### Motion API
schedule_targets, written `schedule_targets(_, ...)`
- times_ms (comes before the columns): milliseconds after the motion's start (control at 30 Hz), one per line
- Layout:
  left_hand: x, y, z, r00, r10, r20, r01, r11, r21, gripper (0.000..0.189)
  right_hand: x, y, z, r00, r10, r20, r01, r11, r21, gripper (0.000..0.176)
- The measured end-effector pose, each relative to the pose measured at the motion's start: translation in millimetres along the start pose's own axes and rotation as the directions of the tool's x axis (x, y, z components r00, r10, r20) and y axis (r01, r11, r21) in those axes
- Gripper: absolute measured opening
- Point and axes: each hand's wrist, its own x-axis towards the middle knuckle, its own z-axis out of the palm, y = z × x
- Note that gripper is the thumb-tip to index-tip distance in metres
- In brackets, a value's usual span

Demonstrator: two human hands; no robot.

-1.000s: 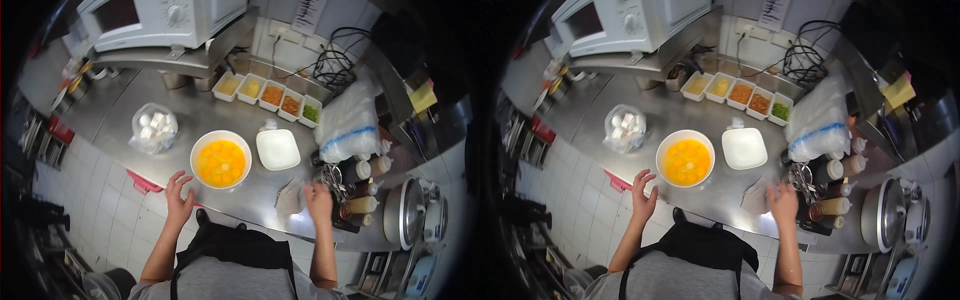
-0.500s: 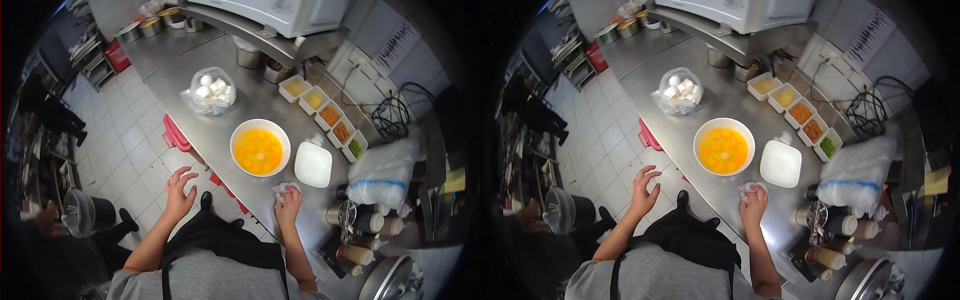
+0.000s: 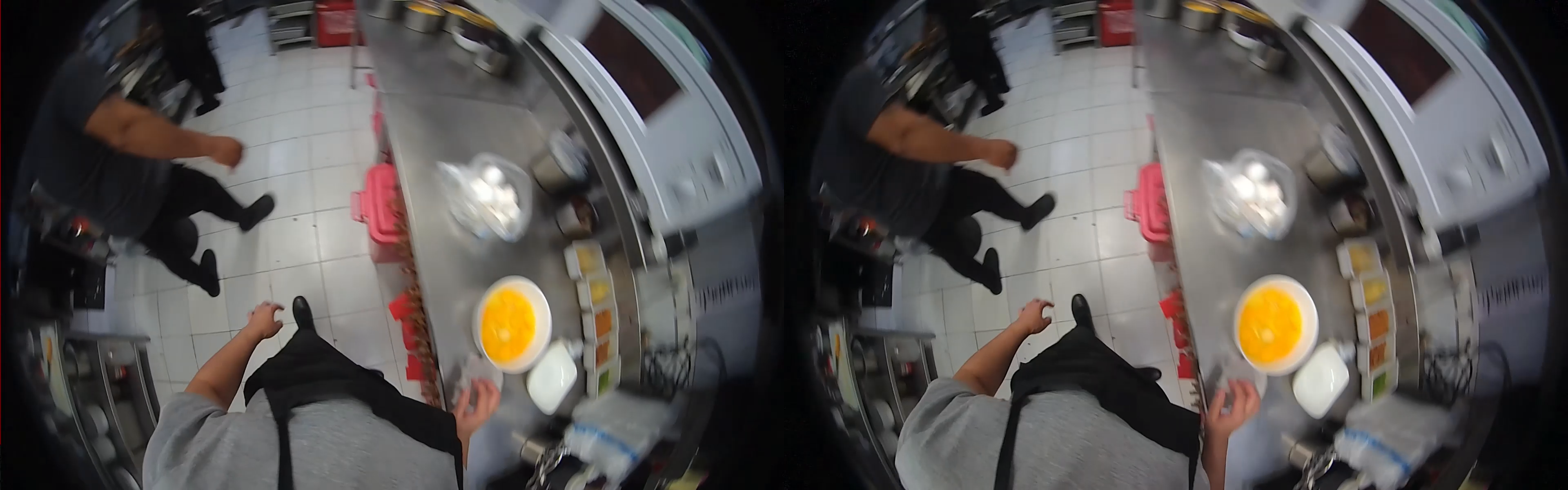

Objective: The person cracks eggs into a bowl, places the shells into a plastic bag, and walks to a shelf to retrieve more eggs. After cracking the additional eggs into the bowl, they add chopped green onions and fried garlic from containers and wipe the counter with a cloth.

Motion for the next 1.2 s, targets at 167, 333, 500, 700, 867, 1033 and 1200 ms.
schedule_targets(167, 13, -207, 52, 0.927, -0.299, 0.227, 0.285, 0.954, 0.093, 0.047, 37, -58, 61, 0.984, -0.138, 0.115, 0.127, 0.987, 0.101, 0.016)
schedule_targets(333, 55, -279, 50, 0.908, -0.333, 0.255, 0.314, 0.943, 0.112, 0.049, 117, -142, 166, 0.960, -0.232, 0.160, 0.188, 0.950, 0.249, 0.012)
schedule_targets(500, 116, -218, -34, 0.954, -0.299, 0.023, 0.272, 0.829, -0.488, 0.042, 150, -131, 273, 0.664, -0.092, 0.742, -0.028, 0.989, 0.148, 0.017)
schedule_targets(700, 183, -190, -106, 0.974, -0.219, -0.055, 0.135, 0.760, -0.636, 0.044, 120, 10, 368, 0.177, 0.284, 0.942, 0.066, 0.952, -0.299, 0.027)
schedule_targets(867, 207, -236, -87, 0.938, -0.340, 0.067, 0.325, 0.798, -0.507, 0.045, 160, -8, 441, 0.057, 0.373, 0.926, -0.073, 0.927, -0.369, 0.026)
schedule_targets(1033, 206, -277, -95, 0.786, -0.579, 0.216, 0.607, 0.660, -0.442, 0.045, 249, -32, 542, 0.055, 0.290, 0.955, -0.078, 0.955, -0.286, 0.025)
schedule_targets(1200, 240, -257, -157, 0.729, -0.669, 0.146, 0.547, 0.441, -0.712, 0.045, 412, -118, 663, 0.202, -0.150, 0.968, 0.081, 0.987, 0.136, 0.025)
